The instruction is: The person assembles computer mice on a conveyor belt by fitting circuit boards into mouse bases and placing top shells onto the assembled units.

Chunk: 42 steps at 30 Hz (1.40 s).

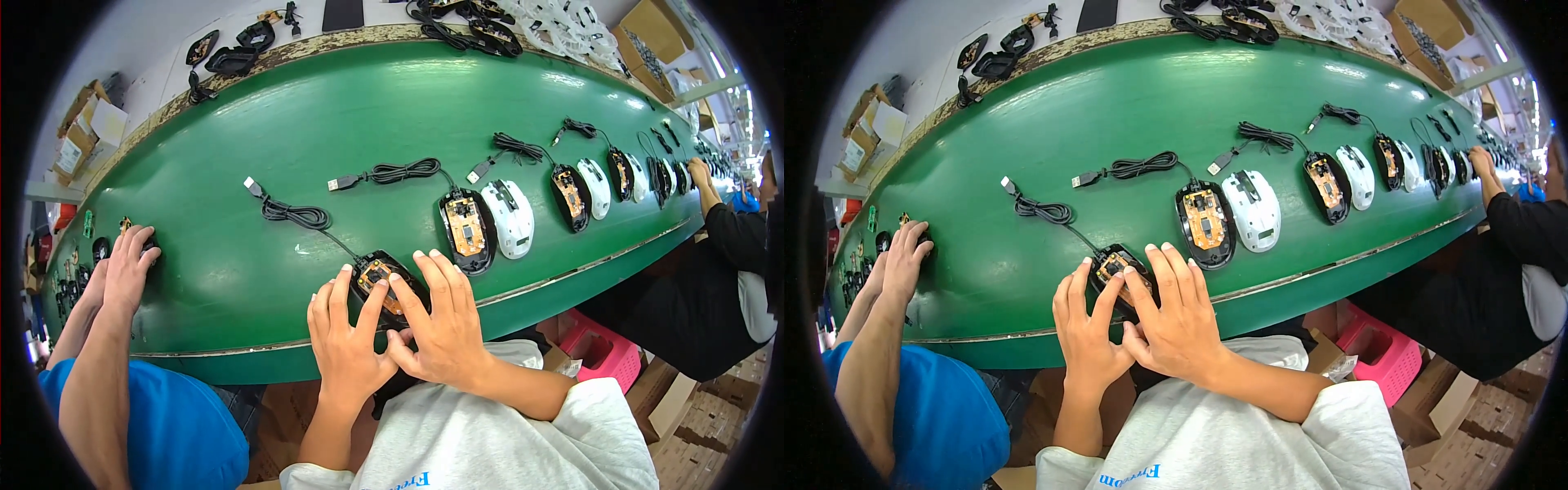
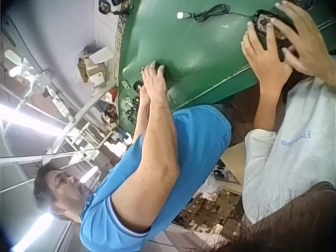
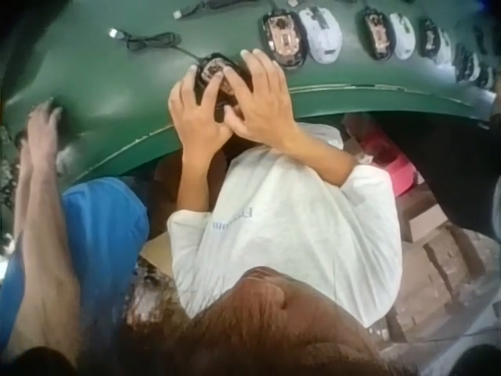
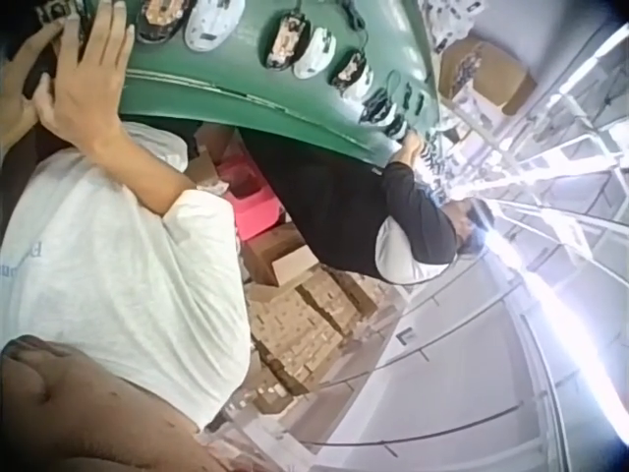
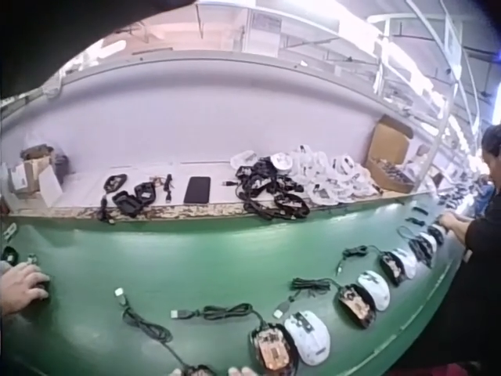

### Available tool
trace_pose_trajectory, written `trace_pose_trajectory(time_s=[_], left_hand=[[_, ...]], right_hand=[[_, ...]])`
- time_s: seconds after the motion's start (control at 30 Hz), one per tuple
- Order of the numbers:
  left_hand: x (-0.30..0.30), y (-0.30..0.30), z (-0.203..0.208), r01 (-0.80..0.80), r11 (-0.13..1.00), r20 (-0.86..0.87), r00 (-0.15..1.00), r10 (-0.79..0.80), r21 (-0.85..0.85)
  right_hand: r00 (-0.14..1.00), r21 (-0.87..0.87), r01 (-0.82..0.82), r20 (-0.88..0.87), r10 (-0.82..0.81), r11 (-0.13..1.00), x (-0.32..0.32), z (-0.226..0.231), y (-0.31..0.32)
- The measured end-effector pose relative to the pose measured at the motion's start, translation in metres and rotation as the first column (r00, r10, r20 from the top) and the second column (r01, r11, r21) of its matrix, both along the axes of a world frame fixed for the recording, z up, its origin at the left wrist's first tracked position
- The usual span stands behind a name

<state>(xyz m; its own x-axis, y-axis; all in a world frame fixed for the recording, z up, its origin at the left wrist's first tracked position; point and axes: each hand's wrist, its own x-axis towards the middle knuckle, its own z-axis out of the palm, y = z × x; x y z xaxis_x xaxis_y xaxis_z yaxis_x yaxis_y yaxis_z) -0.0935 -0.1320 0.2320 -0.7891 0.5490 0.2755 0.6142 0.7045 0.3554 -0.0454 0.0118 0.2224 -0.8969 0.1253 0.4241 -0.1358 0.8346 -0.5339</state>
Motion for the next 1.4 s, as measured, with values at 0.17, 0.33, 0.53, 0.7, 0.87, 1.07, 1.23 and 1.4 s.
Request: trace_pose_trajectory(time_s=[0.17, 0.33, 0.53, 0.7, 0.87, 1.07, 1.23, 1.4], left_hand=[[-0.001, 0.0, -0.001, 0.007, 1.0, 0.005, 1.0, -0.007, 0.009], [-0.004, 0.0, -0.003, 0.023, 1.0, 0.004, 1.0, -0.023, 0.013], [-0.008, -0.001, -0.003, 0.035, 0.999, 0.013, 0.999, -0.035, 0.012], [-0.011, -0.005, -0.002, 0.047, 0.999, 0.018, 0.999, -0.047, -0.007], [-0.013, -0.006, 0.002, 0.06, 0.998, 0.016, 0.998, -0.06, -0.029], [-0.014, -0.008, -0.001, 0.027, 0.999, 0.006, 1.0, -0.028, 0.039], [-0.015, -0.01, -0.004, -0.01, 0.998, -0.02, 1.0, 0.012, 0.062], [-0.016, -0.015, -0.005, 0.004, 0.993, 0.002, 1.0, -0.004, 0.119]], right_hand=[[1.0, -0.017, -0.005, -0.014, 0.005, 1.0, 0.001, -0.001, 0.001], [1.0, -0.007, -0.015, -0.025, 0.015, 1.0, 0.003, -0.003, 0.001], [1.0, 0.014, -0.01, 0.024, 0.009, 1.0, 0.001, -0.001, 0.001], [1.0, 0.003, -0.01, 0.029, 0.01, 1.0, -0.001, -0.004, -0.001], [0.999, -0.016, -0.026, 0.031, 0.027, 1.0, -0.001, -0.004, 0.003], [0.994, -0.03, -0.091, 0.053, 0.093, 0.995, -0.011, 0.005, 0.005], [0.988, -0.015, -0.155, 0.013, 0.155, 0.988, -0.027, 0.005, 0.014], [0.985, -0.017, -0.171, -0.039, 0.17, 0.985, -0.026, -0.007, 0.016]])
